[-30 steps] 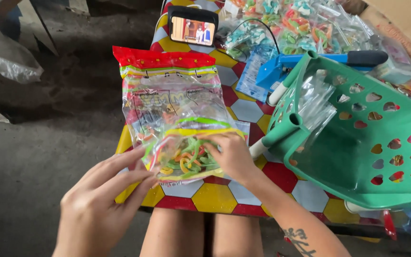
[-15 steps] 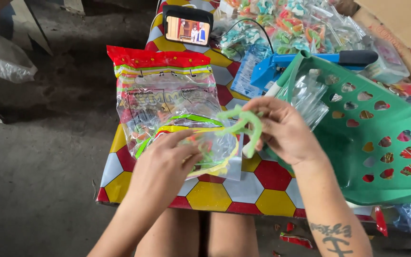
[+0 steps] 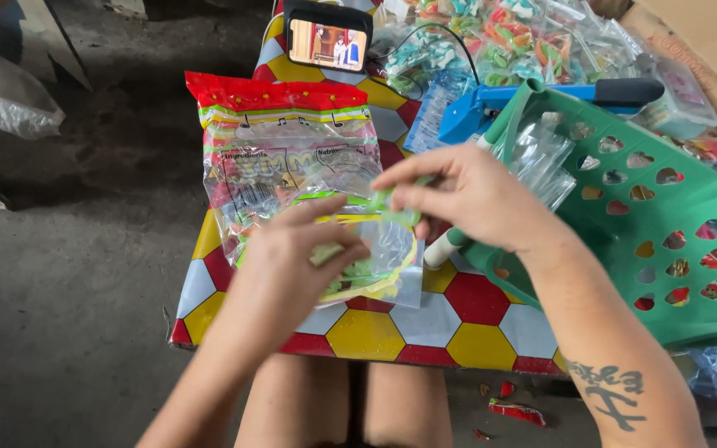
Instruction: The person is taking individual gummy candies from a large bag and placing them into smaller clear plastic bags on a table.
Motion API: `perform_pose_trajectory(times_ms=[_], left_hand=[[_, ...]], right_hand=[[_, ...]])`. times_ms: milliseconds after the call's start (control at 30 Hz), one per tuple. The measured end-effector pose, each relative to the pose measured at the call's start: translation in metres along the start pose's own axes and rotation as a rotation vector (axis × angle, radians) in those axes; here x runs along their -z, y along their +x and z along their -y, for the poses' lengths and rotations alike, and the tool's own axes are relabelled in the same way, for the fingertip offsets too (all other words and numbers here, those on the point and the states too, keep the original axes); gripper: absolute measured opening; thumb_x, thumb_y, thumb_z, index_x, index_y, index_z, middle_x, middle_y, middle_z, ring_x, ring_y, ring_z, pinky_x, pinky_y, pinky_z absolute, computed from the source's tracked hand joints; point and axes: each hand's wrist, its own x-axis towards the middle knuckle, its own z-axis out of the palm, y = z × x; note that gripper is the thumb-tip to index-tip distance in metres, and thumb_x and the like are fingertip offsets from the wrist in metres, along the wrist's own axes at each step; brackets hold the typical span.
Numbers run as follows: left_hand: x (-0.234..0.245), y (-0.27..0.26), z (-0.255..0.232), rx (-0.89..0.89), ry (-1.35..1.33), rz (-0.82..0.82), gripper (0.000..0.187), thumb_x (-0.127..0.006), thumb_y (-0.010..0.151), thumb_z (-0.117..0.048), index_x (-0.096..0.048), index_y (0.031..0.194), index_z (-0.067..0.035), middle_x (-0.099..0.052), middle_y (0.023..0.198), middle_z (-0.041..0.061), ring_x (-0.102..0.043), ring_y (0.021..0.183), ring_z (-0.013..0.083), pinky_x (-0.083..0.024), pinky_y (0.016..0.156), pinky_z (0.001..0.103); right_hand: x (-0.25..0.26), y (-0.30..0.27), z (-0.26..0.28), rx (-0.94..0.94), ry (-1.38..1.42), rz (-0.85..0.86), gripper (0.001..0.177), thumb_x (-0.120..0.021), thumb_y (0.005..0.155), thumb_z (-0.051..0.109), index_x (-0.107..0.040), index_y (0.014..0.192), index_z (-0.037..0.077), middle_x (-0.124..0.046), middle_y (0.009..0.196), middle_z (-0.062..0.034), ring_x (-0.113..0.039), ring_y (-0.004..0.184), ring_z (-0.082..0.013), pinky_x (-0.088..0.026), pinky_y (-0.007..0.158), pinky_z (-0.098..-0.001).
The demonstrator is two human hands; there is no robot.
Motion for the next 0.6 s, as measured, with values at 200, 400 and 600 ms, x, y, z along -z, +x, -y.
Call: perform_pose_trajectory(times_ms=[200, 400, 600], left_hand=[[0.04, 0.021, -0.014, 0.192, -0.097, 0.036, 0.016, -0.082, 0.083, -0.029, -0.084, 0.089, -0.015, -0.081, 0.116, 0.003, -0.077, 0.104, 0.0124, -0.053, 0.088, 0.027], [0.045, 0.022, -0.026, 0.241, -0.144, 0.104, 0.011, -0.085, 0.079, -0.027, -0.086, 0.086, -0.018, -0.083, 0.114, -0.001, -0.077, 0.102, 0.0058, -0.055, 0.084, 0.023], [0.038, 0.01, -0.022, 0.121, -0.047, 0.103, 0.013, -0.083, 0.081, -0.029, -0.085, 0.09, -0.02, -0.078, 0.122, 0.006, -0.076, 0.106, 0.0167, -0.054, 0.092, 0.031]], right_hand=[[0.009, -0.013, 0.011, 0.351, 0.204, -0.07, 0.025, -0.065, 0.096, 0.003, -0.07, 0.12, 0.004, -0.074, 0.1, -0.013, -0.075, 0.064, -0.0182, -0.069, 0.062, -0.0267], [0.001, -0.017, 0.02, 0.385, 0.238, -0.139, 0.019, -0.07, 0.094, 0.006, -0.061, 0.111, 0.006, -0.069, 0.093, -0.0095, -0.078, 0.076, -0.0191, -0.071, 0.067, -0.0286], [0.007, -0.011, 0.014, 0.29, 0.254, 0.009, 0.015, -0.069, 0.092, 0.002, -0.074, 0.107, 0.001, -0.076, 0.083, -0.011, -0.073, 0.065, -0.017, -0.067, 0.062, -0.0278]])
